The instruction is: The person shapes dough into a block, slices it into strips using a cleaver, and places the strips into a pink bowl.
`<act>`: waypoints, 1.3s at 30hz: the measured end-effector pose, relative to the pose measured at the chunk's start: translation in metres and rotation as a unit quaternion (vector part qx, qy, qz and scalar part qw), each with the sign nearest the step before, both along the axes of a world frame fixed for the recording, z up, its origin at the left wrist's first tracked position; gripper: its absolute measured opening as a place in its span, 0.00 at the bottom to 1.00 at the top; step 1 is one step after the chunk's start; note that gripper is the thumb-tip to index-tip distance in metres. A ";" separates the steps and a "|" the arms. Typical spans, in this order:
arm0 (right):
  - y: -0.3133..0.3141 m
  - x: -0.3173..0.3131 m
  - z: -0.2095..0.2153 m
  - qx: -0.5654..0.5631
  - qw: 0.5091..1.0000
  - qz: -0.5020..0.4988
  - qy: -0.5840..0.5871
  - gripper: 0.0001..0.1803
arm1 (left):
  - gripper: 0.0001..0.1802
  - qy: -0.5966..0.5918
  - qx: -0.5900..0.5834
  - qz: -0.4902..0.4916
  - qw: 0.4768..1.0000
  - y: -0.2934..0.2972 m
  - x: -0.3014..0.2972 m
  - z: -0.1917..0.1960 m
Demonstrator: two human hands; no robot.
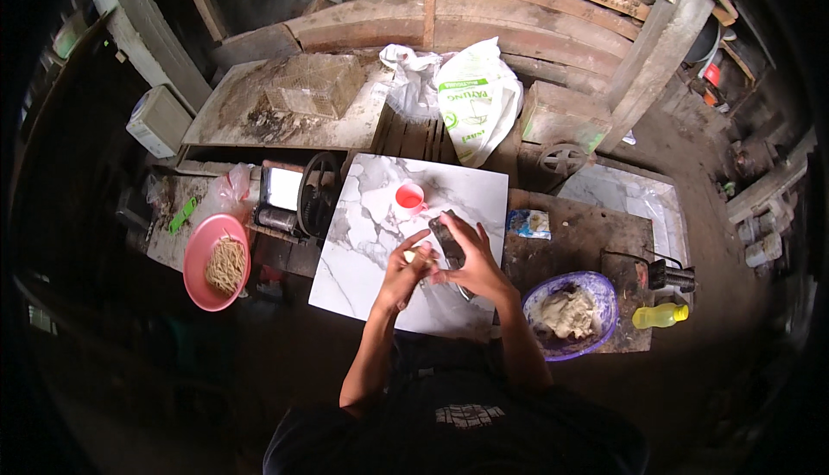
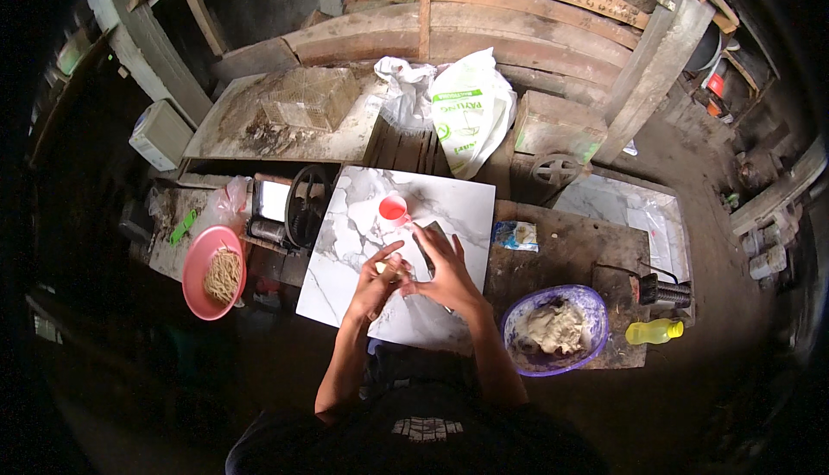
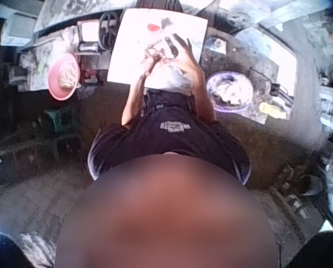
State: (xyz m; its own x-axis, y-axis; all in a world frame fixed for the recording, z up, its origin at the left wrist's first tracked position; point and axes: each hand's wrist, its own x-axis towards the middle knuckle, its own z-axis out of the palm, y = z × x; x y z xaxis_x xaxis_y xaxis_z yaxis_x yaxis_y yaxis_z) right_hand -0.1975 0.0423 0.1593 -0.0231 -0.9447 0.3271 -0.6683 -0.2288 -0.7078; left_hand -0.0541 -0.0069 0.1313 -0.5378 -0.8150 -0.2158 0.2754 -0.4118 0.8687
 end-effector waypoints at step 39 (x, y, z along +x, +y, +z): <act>-0.018 0.070 -0.115 0.056 0.994 -0.066 -0.073 0.06 | 0.40 -0.193 -0.088 0.035 0.977 0.005 0.056 -0.081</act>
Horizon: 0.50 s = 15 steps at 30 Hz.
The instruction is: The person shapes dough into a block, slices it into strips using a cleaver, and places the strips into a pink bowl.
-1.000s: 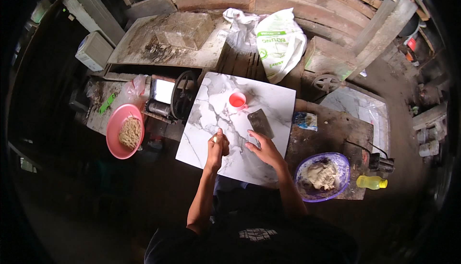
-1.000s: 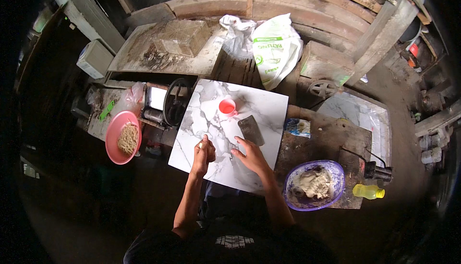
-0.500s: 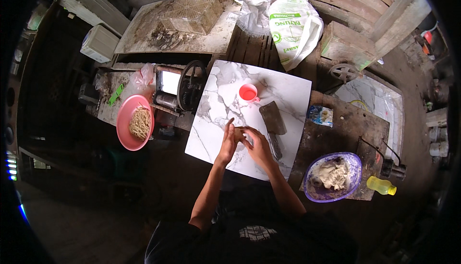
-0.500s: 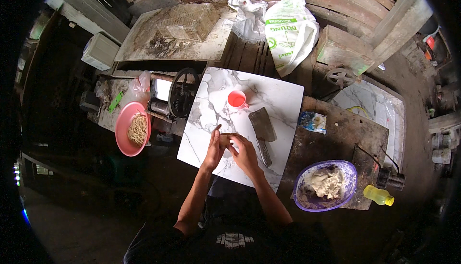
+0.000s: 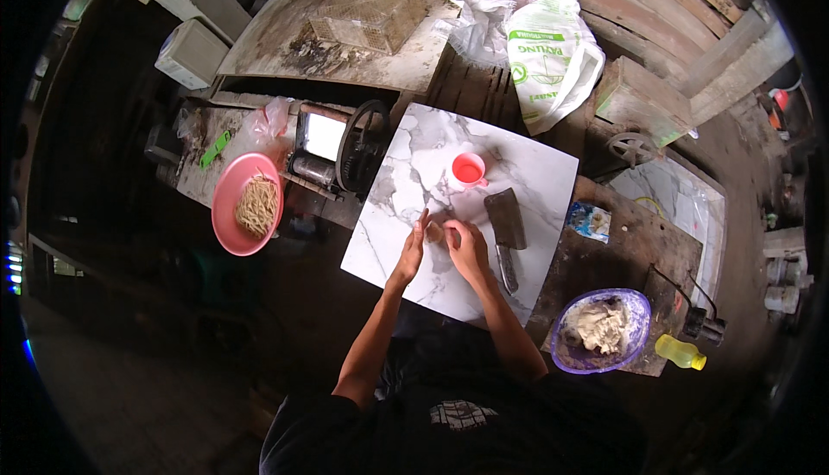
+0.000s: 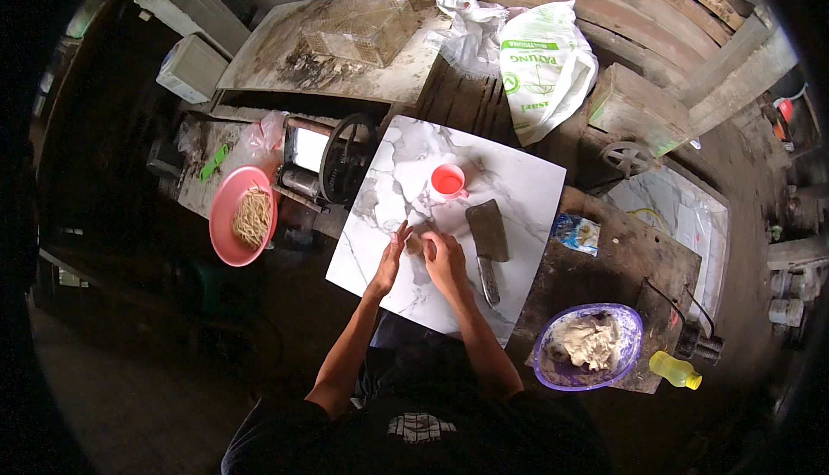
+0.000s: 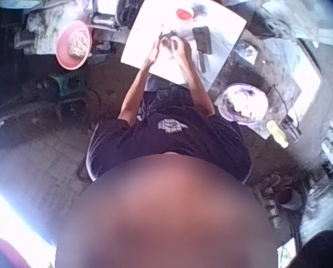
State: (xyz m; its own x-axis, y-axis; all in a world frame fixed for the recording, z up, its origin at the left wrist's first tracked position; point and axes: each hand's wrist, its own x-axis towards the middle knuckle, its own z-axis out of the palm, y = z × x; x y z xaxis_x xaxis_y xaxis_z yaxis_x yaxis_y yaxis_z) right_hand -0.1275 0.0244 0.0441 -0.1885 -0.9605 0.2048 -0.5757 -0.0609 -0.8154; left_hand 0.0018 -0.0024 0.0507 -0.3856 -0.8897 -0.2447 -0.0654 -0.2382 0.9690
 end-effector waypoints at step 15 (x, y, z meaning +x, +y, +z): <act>-0.047 0.040 -0.031 0.016 0.951 -0.019 0.309 0.26 | 0.28 -0.028 -0.070 0.138 0.988 -0.016 0.027 -0.002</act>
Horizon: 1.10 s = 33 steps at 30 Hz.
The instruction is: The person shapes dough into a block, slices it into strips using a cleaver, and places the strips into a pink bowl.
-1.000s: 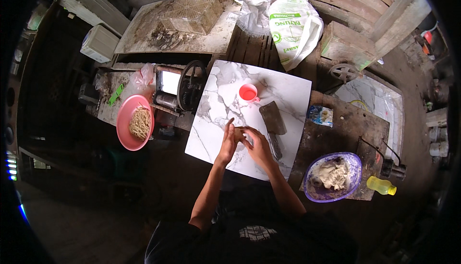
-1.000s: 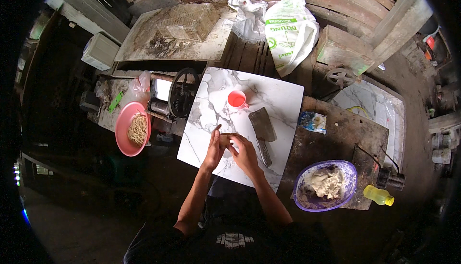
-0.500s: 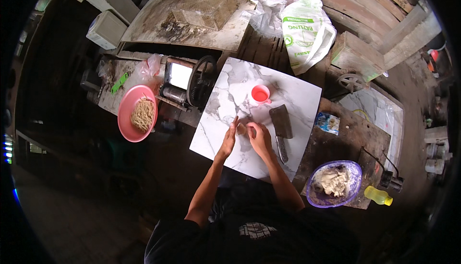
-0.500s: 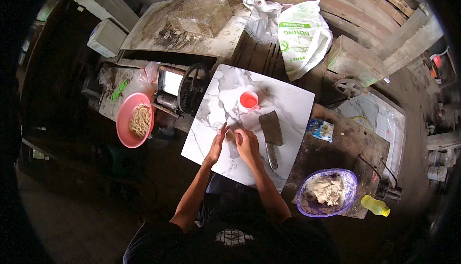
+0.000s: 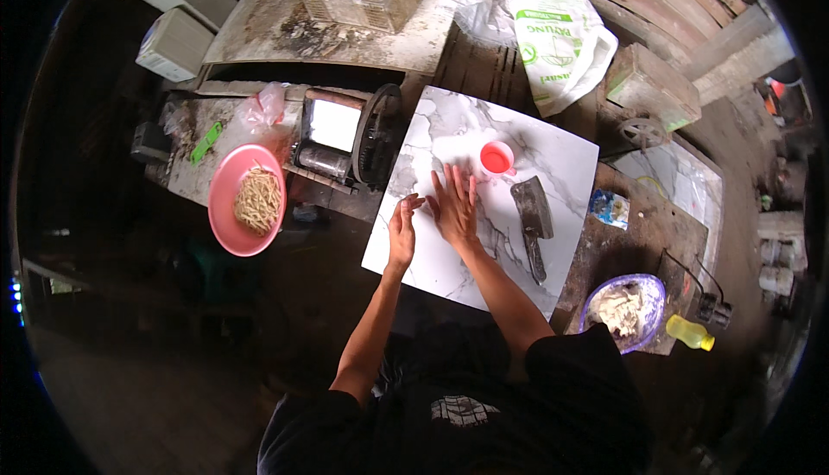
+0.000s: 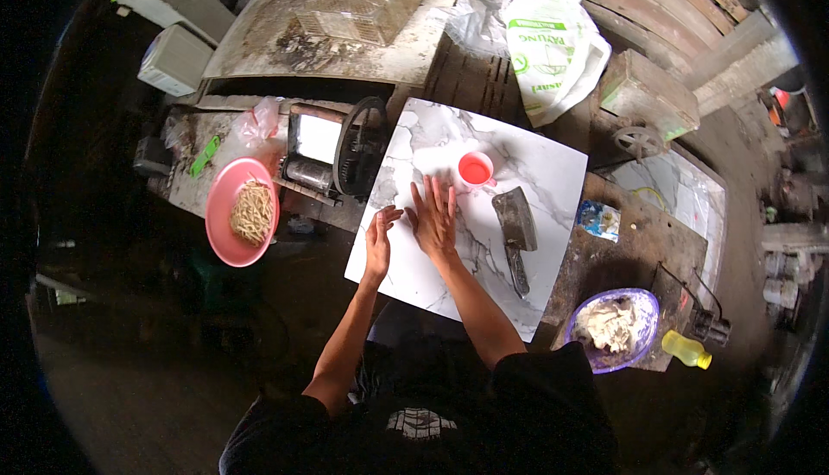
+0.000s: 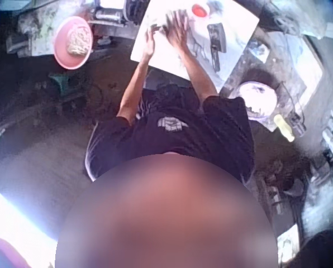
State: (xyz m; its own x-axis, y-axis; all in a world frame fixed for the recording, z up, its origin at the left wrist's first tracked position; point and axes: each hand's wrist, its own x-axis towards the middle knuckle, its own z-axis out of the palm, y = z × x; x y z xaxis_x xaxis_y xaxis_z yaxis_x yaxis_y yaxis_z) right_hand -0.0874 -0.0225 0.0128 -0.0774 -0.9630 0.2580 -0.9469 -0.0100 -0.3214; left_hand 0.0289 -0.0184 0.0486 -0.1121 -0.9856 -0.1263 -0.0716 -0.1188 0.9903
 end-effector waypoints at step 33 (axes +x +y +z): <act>0.037 -0.011 0.022 0.149 0.978 -0.118 0.087 0.33 | 0.12 -0.002 -0.042 -0.163 0.986 -0.021 -0.036 -0.014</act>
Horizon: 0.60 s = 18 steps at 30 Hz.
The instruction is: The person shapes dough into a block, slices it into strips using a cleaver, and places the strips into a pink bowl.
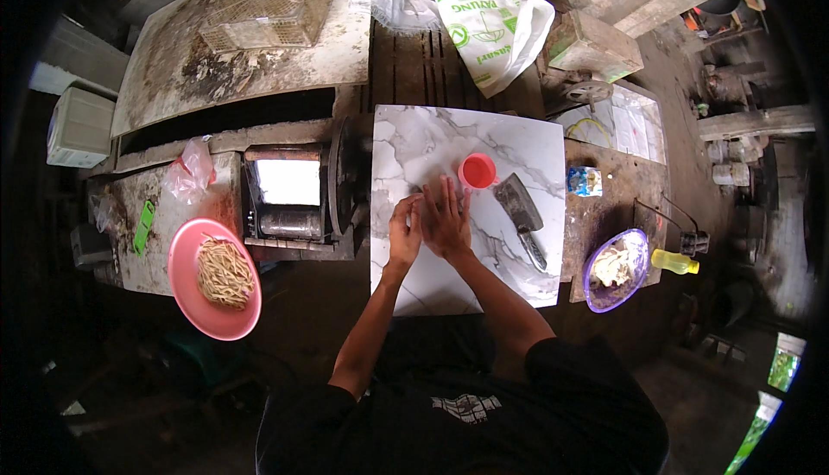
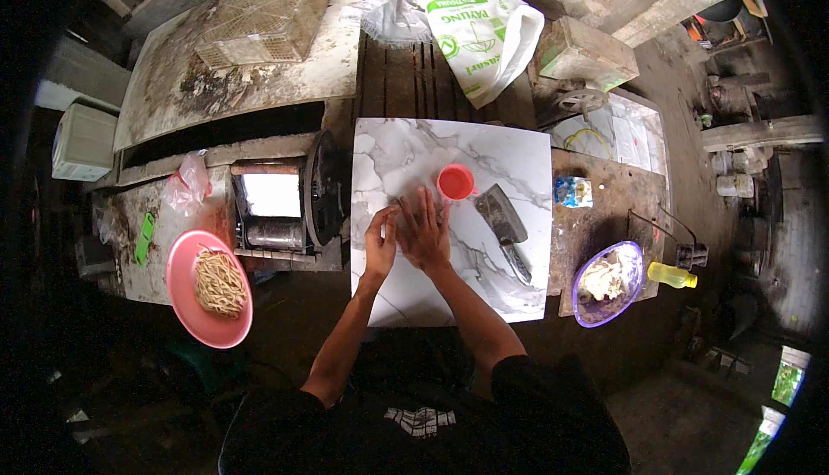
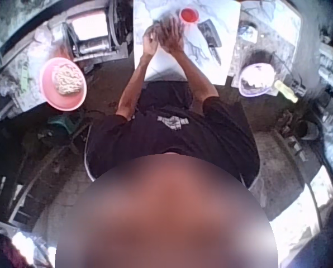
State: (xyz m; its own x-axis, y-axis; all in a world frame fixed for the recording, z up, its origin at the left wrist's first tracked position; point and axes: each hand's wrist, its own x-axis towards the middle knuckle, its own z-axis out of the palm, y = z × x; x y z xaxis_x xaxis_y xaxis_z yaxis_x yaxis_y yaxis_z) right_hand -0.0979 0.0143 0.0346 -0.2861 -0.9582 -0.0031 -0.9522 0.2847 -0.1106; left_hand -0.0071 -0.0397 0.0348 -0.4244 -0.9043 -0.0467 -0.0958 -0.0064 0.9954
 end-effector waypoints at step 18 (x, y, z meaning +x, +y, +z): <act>-0.023 -0.008 0.001 -0.059 0.998 0.035 -0.015 0.30 | 0.10 -0.001 -0.027 0.021 0.999 -0.007 -0.004 0.001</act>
